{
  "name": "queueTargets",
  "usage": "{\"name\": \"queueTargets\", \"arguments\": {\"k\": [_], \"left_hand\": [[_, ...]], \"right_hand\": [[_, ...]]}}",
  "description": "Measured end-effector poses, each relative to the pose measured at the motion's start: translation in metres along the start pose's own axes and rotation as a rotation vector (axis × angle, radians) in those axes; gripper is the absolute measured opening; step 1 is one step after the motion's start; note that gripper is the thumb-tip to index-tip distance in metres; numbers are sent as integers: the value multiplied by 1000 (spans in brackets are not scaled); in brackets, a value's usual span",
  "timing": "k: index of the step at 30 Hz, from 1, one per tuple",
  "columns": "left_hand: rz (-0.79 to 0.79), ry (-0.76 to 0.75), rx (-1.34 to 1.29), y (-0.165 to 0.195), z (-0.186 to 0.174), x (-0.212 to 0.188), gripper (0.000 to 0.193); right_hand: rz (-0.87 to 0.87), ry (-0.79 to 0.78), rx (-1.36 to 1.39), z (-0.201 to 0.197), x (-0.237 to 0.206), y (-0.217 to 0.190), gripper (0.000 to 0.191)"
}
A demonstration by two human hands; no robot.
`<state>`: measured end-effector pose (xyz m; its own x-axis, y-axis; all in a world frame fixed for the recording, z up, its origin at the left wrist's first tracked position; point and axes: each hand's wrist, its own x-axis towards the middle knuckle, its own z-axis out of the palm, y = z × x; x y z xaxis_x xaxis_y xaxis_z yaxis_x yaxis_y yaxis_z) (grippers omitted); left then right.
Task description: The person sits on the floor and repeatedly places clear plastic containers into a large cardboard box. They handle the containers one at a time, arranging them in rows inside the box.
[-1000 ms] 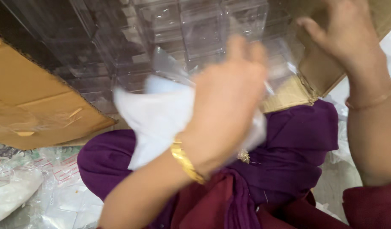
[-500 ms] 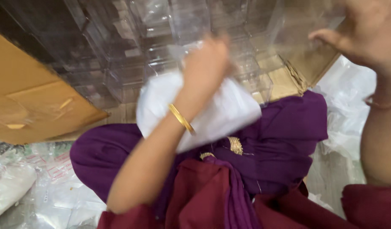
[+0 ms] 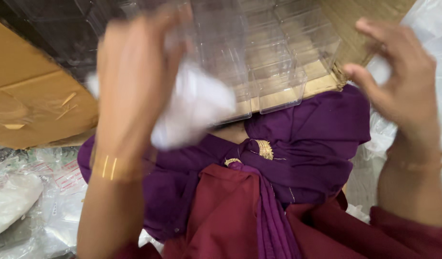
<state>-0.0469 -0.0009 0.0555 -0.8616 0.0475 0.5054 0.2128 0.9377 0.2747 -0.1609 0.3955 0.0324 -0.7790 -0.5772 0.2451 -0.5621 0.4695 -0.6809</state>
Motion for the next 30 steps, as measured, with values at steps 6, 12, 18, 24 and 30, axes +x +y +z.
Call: {"name": "queueTargets", "arguments": {"k": [6,12,18,24,30], "left_hand": [[-423,-432,-232,107,-60,-101,38],[-1117,-279,-233,69,-70,-180,46],[-1179,304,-785,31,10,-204,33],[-989,343,-881,29,12,-201,29],[-1192,205,-957,33,12,-180,31]], "right_hand": [[-14,-528,503,119,-50,-97,79],[-177,-211,287,115,6,-129,66],[-354,-150,330,169,82,-121,73],[-223,115,-56,139,87,-66,51],[-36,-229,-543,-20,23,42,56]]}}
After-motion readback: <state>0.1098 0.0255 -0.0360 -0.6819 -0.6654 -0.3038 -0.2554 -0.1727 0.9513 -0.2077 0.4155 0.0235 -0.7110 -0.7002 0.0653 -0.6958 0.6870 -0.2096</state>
